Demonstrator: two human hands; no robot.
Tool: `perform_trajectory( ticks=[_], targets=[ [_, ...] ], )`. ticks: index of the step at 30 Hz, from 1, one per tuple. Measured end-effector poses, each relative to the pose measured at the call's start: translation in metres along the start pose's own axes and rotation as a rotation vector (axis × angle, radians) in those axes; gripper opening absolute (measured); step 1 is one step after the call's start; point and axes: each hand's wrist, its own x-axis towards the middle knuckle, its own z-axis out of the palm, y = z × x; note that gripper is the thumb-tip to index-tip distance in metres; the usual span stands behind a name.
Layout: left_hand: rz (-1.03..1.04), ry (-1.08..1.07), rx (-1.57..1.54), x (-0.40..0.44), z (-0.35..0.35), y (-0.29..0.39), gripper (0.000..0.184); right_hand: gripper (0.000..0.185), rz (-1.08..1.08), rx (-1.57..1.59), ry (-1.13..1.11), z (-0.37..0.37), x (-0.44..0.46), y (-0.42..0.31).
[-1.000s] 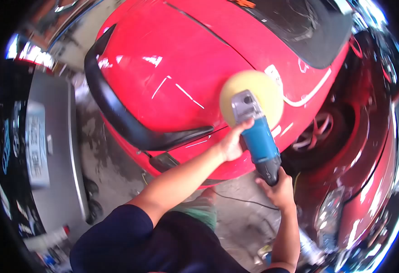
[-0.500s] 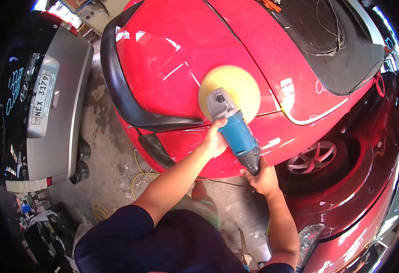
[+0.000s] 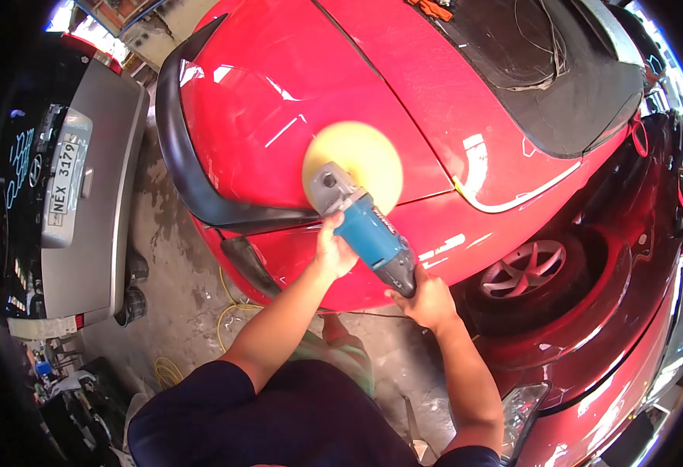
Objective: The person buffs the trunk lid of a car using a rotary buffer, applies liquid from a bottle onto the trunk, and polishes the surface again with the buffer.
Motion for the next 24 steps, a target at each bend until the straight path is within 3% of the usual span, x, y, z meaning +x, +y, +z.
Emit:
perform_trajectory(
  ticks=[9,12,15,20,24],
  targets=[
    [-0.202,-0.144,-0.021,0.068,0.073,-0.053,0.058,0.053,0.130,0.117,0.286,-0.025,-0.025,0.018],
    [-0.197,-0.065,0.020,0.080,0.080,-0.057,0.058,0.052,0.101,0.159,0.367,-0.021,-0.022,0.010],
    [-0.165,-0.067,0.014,0.075,0.073,-0.050,0.059,0.052,0.219,0.150,0.310,-0.008,-0.019,-0.006],
    [-0.090,0.017,-0.039,0.034,0.049,0.004,0.067,0.067,0.201,0.175,0.160,0.031,-0.007,-0.029],
    [0.037,-0.008,-0.007,0.023,0.008,0.039,0.076,0.066,0.145,0.171,0.058,0.049,0.009,-0.055]
  ],
)
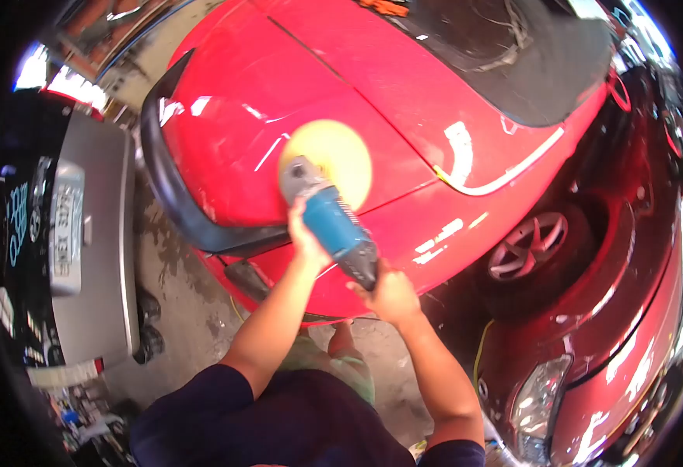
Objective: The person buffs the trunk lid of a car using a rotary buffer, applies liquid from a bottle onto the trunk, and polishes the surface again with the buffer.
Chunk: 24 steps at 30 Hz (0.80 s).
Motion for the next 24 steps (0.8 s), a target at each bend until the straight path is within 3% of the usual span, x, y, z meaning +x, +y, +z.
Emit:
perform_trajectory(
  ticks=[4,10,11,17,20,24],
  targets=[
    [-0.021,0.089,0.153,-0.005,0.001,0.013,0.082,0.066,0.118,0.096,-0.051,-0.002,-0.008,-0.016],
    [-0.219,-0.039,0.300,0.014,0.008,-0.009,0.056,0.069,0.278,0.311,0.149,0.022,-0.035,-0.020],
    [-0.235,-0.082,0.374,0.019,0.014,-0.007,0.055,0.068,0.387,0.441,0.131,0.026,-0.036,-0.027],
    [-0.277,-0.206,0.655,0.050,0.025,0.014,0.069,0.043,0.355,0.880,0.382,0.098,-0.013,-0.058],
    [-0.432,-0.241,0.664,0.040,0.018,0.060,0.066,0.043,0.352,1.004,0.378,0.132,-0.004,-0.102],
    [-0.427,-0.156,0.710,0.004,0.009,0.129,0.046,0.048,0.348,1.137,0.207,0.165,-0.008,-0.150]
  ],
)
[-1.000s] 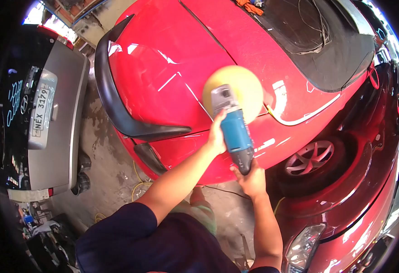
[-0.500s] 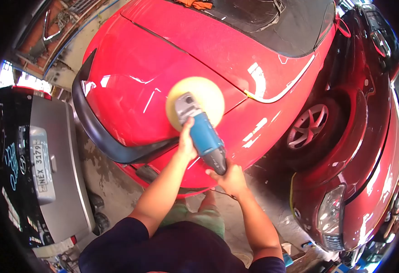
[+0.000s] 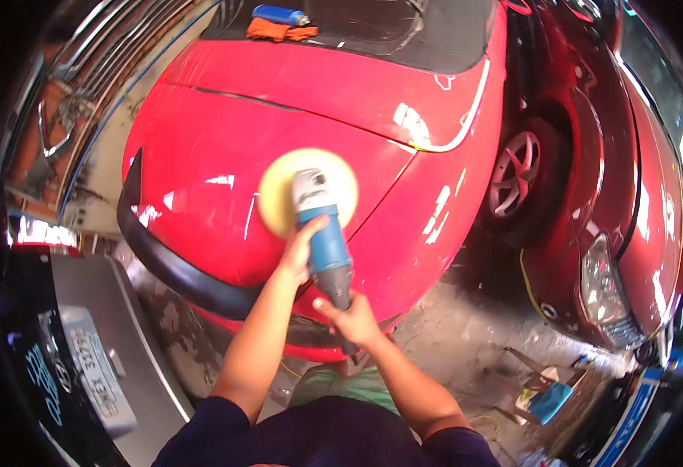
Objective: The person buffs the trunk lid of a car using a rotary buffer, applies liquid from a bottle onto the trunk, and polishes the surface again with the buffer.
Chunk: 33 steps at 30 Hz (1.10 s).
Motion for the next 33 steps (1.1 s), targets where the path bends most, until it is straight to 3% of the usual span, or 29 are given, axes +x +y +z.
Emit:
perform_trajectory(
  ticks=[5,9,10,13,15,19,25,29,31,33],
  targets=[
    [-0.079,0.089,-0.006,-0.024,-0.019,0.009,0.051,0.058,0.039,0.039,-0.117,0.011,-0.011,-0.006],
    [-0.049,0.056,0.207,0.023,-0.004,0.007,0.054,0.046,0.008,0.263,-0.072,0.000,0.005,-0.008],
    [-0.055,-0.045,0.215,0.035,0.011,0.011,0.063,0.040,-0.030,0.317,-0.049,-0.006,0.006,-0.018],
    [-0.123,-0.227,0.289,0.063,0.066,0.015,0.066,0.038,-0.030,0.493,0.039,-0.025,0.011,-0.041],
    [-0.102,-0.235,0.364,0.080,0.087,0.010,0.068,0.036,-0.053,0.529,0.078,-0.030,0.017,-0.042],
    [-0.034,-0.105,0.418,0.064,0.086,0.012,0.067,0.037,-0.041,0.541,0.047,-0.024,0.009,-0.045],
    [-0.018,0.056,0.304,-0.004,0.043,0.027,0.053,0.041,0.032,0.412,-0.201,-0.008,0.003,-0.014],
    [-0.042,-0.033,0.346,0.022,0.041,0.034,0.055,0.040,-0.017,0.476,-0.050,0.011,0.011,-0.019],
    [-0.149,-0.210,0.395,0.048,0.057,0.040,0.054,0.038,-0.066,0.498,0.101,0.016,0.014,-0.035],
    [-0.101,-0.295,0.416,0.080,0.068,0.031,0.050,0.040,-0.088,0.506,0.283,0.026,0.023,-0.052]
  ],
)
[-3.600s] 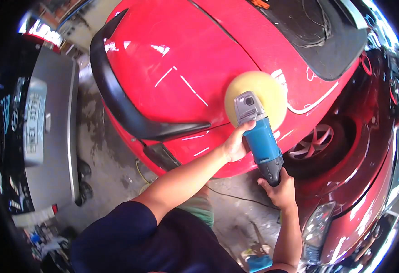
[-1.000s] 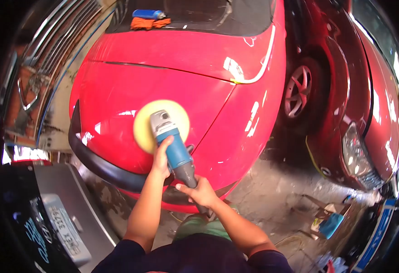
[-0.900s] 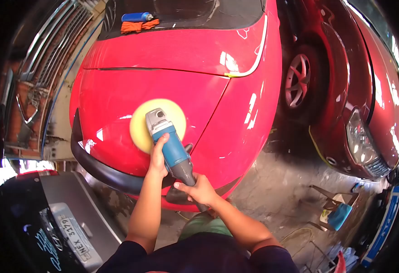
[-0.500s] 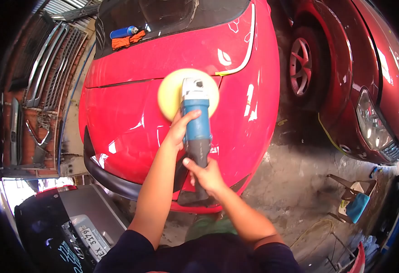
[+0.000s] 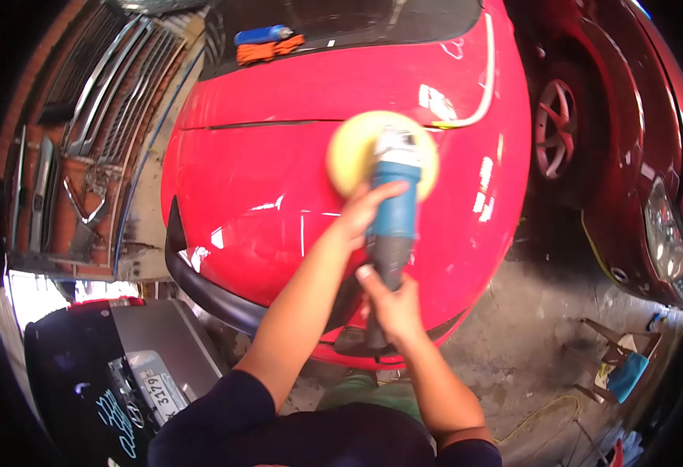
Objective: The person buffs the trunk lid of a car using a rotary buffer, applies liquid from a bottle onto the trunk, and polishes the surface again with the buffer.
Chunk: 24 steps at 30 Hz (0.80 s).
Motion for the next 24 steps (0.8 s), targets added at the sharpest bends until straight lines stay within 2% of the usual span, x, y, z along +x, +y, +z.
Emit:
perform_trajectory(
  ticks=[1,2,4,7,9,14,16,17,21,24],
  targets=[
    [0.017,-0.112,0.021,0.016,-0.002,-0.001,0.060,0.041,-0.029,-0.020,0.038,0.007,0.006,0.002],
    [-0.021,-0.123,-0.039,0.019,-0.002,0.004,0.053,0.043,-0.059,-0.041,0.082,0.012,0.010,0.004],
    [0.003,-0.058,-0.071,0.019,-0.010,0.007,0.055,0.038,-0.067,-0.038,0.114,0.031,0.007,0.000],
    [-0.011,-0.144,-0.140,0.008,-0.054,0.014,0.055,0.039,-0.098,-0.087,0.081,0.059,0.010,0.018],
    [0.000,-0.052,-0.113,-0.004,-0.093,0.017,0.053,0.040,-0.102,-0.114,0.046,0.085,0.010,0.033],
    [-0.217,-0.099,-0.235,-0.046,-0.192,0.036,0.055,0.057,-0.038,-0.119,-0.065,0.150,0.003,0.056],
    [-0.180,-0.053,-0.215,-0.067,-0.204,0.046,0.059,0.056,-0.059,-0.085,-0.111,0.168,0.004,0.077],
    [-0.183,-0.097,-0.190,-0.073,-0.213,0.047,0.064,0.057,-0.065,-0.082,-0.088,0.177,-0.002,0.084],
    [-0.246,-0.123,-0.140,-0.101,-0.237,0.039,0.077,0.070,-0.071,-0.019,-0.100,0.200,-0.026,0.117],
    [-0.297,-0.153,-0.128,-0.130,-0.238,0.040,0.076,0.082,-0.067,0.116,-0.137,0.214,-0.051,0.143]
  ],
)
